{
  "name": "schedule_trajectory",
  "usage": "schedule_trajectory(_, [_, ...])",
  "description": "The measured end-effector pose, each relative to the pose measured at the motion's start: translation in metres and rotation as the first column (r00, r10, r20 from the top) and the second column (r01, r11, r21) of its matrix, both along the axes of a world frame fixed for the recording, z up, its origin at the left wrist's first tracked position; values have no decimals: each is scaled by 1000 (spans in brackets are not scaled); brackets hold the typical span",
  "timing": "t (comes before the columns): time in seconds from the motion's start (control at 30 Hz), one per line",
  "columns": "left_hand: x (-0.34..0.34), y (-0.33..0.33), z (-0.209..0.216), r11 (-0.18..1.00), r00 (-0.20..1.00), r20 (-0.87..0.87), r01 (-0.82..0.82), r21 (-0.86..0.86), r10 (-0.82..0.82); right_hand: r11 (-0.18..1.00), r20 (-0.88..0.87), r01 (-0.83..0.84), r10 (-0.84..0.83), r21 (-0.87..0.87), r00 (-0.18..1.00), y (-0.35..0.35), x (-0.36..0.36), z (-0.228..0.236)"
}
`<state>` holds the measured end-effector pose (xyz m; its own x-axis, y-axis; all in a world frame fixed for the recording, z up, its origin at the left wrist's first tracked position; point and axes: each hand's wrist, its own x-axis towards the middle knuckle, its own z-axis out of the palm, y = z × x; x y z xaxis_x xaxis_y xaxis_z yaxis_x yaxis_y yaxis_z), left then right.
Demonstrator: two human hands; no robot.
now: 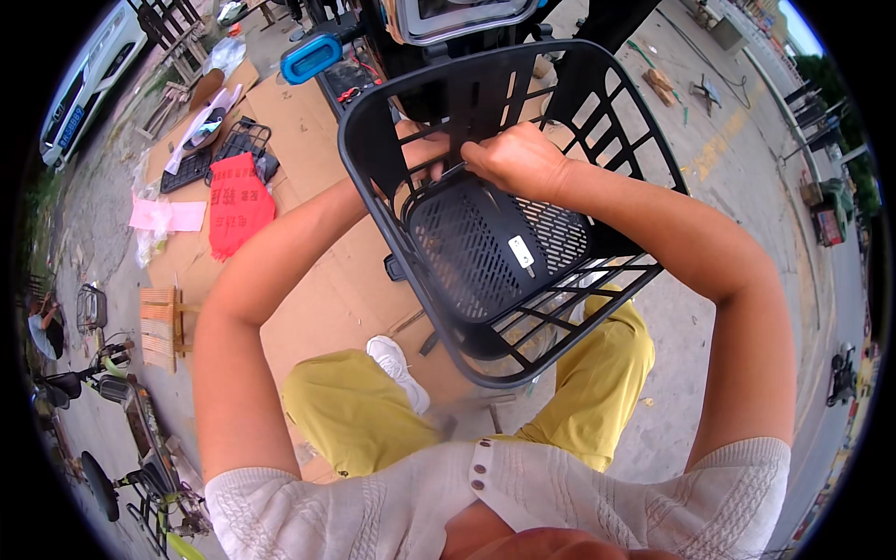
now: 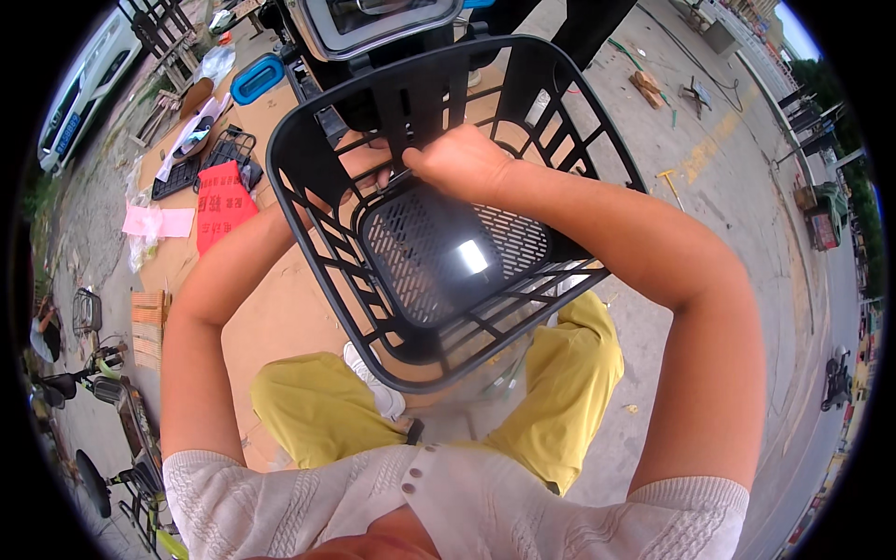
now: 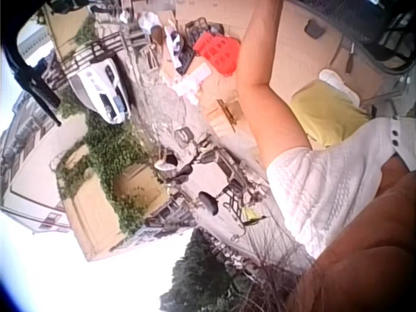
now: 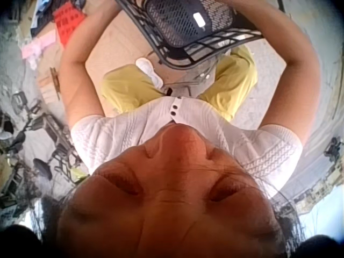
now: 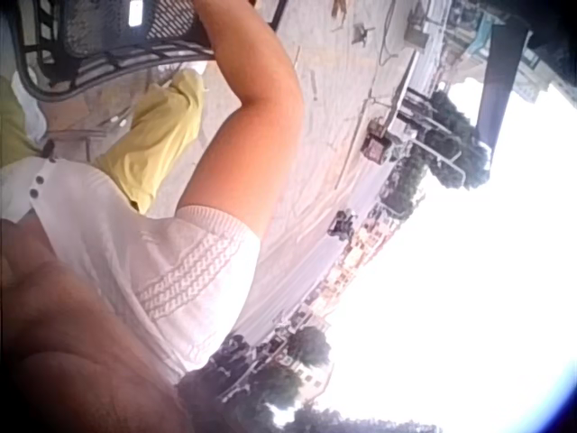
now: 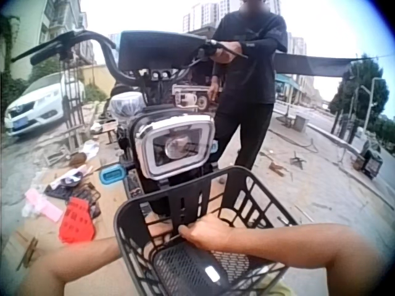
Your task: The person sits on the ground and uses a screwdriver to tighten screws on a black plastic basket attached to a scooter. They handle small metal parts and fasteners while securing the basket to the vehicle frame.
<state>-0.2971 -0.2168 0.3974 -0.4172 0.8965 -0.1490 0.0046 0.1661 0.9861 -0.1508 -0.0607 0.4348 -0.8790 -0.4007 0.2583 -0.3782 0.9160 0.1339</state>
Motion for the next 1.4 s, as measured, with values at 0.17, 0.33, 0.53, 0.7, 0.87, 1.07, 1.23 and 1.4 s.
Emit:
schedule_trajectory(0.17, [-3, -2, -6, 999, 1000, -3, 23, 32, -23, 1000, 6, 4, -4, -8, 1000, -2, -1, 0])
schedule_trajectory(0.33, [0, -6, 4, 997, 997, -41, 64, 46, -62, 1000, 11, 14, -14, -7, 1000, -2, 0, 1])
schedule_trajectory(0.53, [2, -6, 15, 992, 992, -33, 119, -43, -120, 1000, 1, 2, -2, -23, 1000, -1, -1, -1])
schedule_trajectory(0.7, [-1, -16, 31, 980, 966, -169, 184, -78, -195, 999, -10, 31, -31, -13, 999, -3, -2, -5])
schedule_trajectory(0.87, [-10, -18, 24, 975, 962, -164, 212, -65, -220, 992, 13, 125, -125, 0, 992, -10, 0, 0])
schedule_trajectory(1.07, [0, -27, 29, 994, 993, -60, 104, -30, -106, 953, 31, 290, -288, -91, 957, -24, 4, -4])
schedule_trajectory(1.23, [-3, -17, 19, 989, 995, -11, 96, -111, -98, 881, 86, 452, -444, -137, 892, -35, 8, -10])
schedule_trajectory(1.4, [-2, -15, 19, 977, 992, 3, 123, -172, -125, 203, 646, 814, -517, -544, 561, -60, -2, -6])
